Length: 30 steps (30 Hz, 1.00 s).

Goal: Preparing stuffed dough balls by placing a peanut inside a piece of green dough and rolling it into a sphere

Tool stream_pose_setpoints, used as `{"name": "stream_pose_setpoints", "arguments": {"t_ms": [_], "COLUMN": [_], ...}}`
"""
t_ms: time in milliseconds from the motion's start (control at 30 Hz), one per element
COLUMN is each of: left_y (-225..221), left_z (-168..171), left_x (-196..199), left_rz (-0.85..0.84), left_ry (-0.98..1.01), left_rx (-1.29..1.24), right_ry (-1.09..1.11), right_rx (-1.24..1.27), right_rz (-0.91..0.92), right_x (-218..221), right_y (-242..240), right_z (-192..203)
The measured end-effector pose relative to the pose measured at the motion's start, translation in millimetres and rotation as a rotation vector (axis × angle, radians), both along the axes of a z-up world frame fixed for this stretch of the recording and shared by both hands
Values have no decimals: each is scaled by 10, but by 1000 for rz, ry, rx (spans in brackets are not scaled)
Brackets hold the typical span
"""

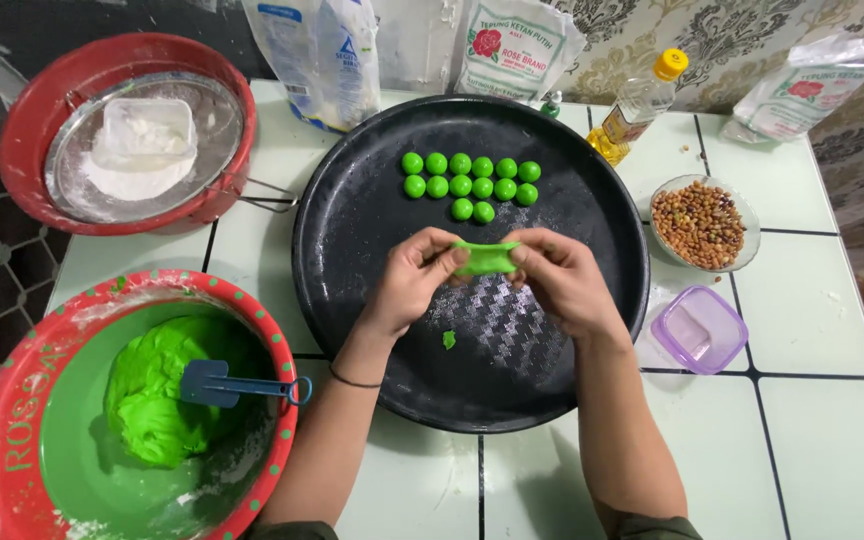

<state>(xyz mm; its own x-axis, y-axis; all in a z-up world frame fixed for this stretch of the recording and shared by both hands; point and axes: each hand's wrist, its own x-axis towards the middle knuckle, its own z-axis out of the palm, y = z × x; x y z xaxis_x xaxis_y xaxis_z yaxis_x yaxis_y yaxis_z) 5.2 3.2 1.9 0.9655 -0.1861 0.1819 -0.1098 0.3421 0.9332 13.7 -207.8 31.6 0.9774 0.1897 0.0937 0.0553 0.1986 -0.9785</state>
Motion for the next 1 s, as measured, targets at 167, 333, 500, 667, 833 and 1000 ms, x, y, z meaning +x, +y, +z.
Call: {"name": "stream_pose_setpoints", "arguments": {"t_ms": [167,333,500,667,833,1000], "left_y": [-44,-12,-68,-183,-366,-376], "left_z": [116,153,66,-28,-255,72], "left_x": [-64,-78,-93,-86,-120,-229], "left_rz": [-41,-89,-184,-151,-10,-102], "left_ry": [184,215,202,-4,-6,258], "left_rx": [-134,-137,-88,-20,142,-66], "right_ry": [-17,-280,-251,-222,-541,-136], "right_rx": [21,-349,-373,-293,-740,-1422], "right_rz": [-82,-248,-274,-226,-159,-533], "right_x": [-80,-115,-188,-296,-493,-817], "right_y": [20,15,75,23,-331,-1414], "right_z": [158,254,306,335,648,370]}}
